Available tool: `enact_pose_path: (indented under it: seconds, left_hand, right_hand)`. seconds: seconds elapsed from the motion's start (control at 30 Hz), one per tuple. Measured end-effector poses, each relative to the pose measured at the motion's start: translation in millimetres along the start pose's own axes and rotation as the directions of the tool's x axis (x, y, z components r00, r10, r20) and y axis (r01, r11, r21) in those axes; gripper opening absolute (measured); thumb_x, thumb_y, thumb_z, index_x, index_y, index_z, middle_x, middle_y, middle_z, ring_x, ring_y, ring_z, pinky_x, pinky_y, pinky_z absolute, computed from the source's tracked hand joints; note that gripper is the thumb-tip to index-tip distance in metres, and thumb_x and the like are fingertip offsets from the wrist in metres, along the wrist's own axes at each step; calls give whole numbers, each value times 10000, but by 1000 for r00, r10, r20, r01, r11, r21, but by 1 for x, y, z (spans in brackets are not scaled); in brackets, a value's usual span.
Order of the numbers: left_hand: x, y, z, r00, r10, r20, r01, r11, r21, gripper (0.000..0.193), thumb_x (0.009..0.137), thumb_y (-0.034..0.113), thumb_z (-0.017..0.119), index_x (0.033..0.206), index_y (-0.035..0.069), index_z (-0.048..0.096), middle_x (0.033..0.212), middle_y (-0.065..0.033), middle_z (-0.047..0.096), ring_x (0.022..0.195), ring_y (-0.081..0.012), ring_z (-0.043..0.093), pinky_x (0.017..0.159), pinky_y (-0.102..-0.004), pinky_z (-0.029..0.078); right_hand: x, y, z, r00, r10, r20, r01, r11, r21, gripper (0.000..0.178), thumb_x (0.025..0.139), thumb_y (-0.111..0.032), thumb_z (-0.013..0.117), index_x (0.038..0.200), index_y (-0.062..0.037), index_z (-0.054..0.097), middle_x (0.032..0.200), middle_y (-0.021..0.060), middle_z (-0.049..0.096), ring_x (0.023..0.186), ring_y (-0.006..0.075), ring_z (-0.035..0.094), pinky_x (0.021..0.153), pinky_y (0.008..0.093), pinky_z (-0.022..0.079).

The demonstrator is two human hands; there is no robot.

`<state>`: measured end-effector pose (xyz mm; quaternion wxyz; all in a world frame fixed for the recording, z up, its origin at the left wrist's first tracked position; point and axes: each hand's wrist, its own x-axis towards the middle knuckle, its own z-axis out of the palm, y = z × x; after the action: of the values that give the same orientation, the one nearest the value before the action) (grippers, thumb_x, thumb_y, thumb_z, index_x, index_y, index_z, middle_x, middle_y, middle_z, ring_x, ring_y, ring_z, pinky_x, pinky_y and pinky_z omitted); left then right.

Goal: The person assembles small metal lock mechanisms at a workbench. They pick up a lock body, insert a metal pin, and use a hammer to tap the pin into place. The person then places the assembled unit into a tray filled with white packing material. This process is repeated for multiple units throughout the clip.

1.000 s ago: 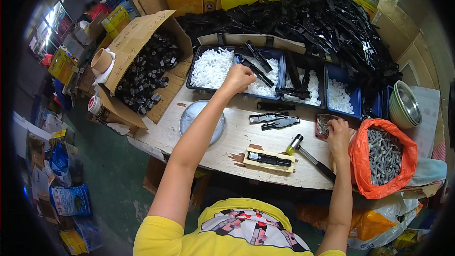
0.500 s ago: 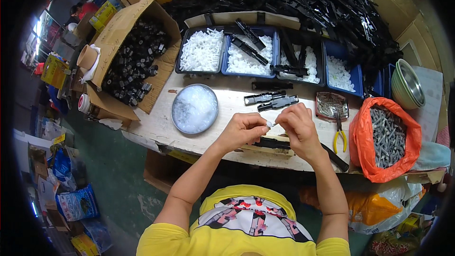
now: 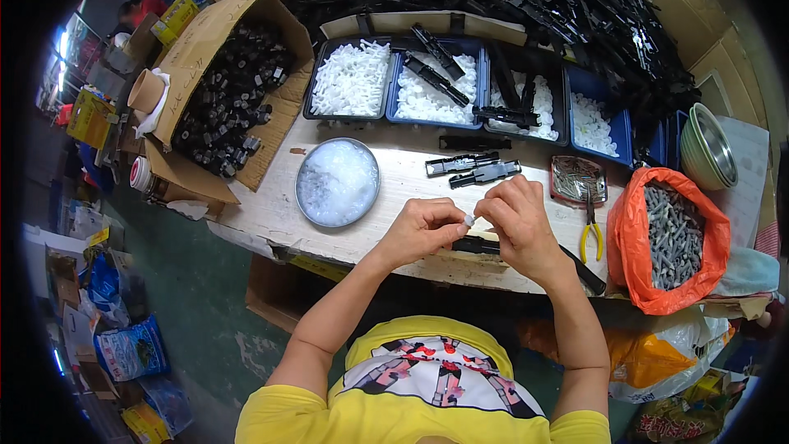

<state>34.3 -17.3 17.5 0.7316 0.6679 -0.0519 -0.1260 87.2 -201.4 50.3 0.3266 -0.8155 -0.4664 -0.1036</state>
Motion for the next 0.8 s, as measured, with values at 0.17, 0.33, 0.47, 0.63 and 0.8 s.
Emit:
enact_pose_path:
  seconds: [0.17, 0.33, 0.47, 0.63, 0.8]
  left_hand:
    - [-1, -2, -2, 999, 33, -5, -33, 998, 47, 123, 821, 108, 614, 833, -13, 634, 716, -4, 552, 575, -50, 501, 488, -200, 390]
    - [-1, -1, -2, 998, 53, -19, -50, 992, 114, 111, 801, 88, 621, 827, -19, 634, 710, -21, 561, 582, -59, 505, 505, -213, 397]
    - [-1, -1, -1, 998, 57, -29, -53, 991, 120, 108, 795, 86, 626, 824, -18, 635, 706, -25, 563, 578, -61, 504, 506, -212, 398]
    - [-2, -1, 0, 997, 64, -32, -59, 991, 123, 115, 796, 93, 630, 817, -21, 632, 703, -25, 562, 568, -61, 503, 499, -212, 397]
    - [-3, -2, 2, 998, 48, -35, -46, 997, 68, 108, 807, 93, 623, 818, -13, 636, 727, -15, 576, 569, -51, 504, 483, -202, 385]
  right_hand:
    - [1, 0, 3, 1000, -13, -8, 13, 1000, -10, 274, 601, 65, 587, 836, -74, 565, 809, 50, 491, 794, 227, 454, 695, 336, 306]
    - [3, -2, 3, 1000, -22, -12, 22, 1000, -20, 275, 600, 69, 585, 835, -73, 565, 806, 49, 493, 785, 227, 455, 694, 336, 306]
    - [1, -3, 4, 1000, -15, -26, 14, 1000, -19, 285, 591, 75, 581, 833, -74, 566, 805, 49, 496, 781, 226, 454, 694, 337, 307]
    - [0, -3, 5, 1000, -23, -9, 22, 999, -41, 274, 603, 39, 579, 854, -69, 568, 826, 49, 511, 823, 227, 461, 716, 355, 305]
    - [-1, -5, 10, 999, -13, -44, 12, 1000, -27, 261, 600, 74, 576, 823, -62, 565, 810, 56, 505, 776, 230, 454, 688, 335, 310]
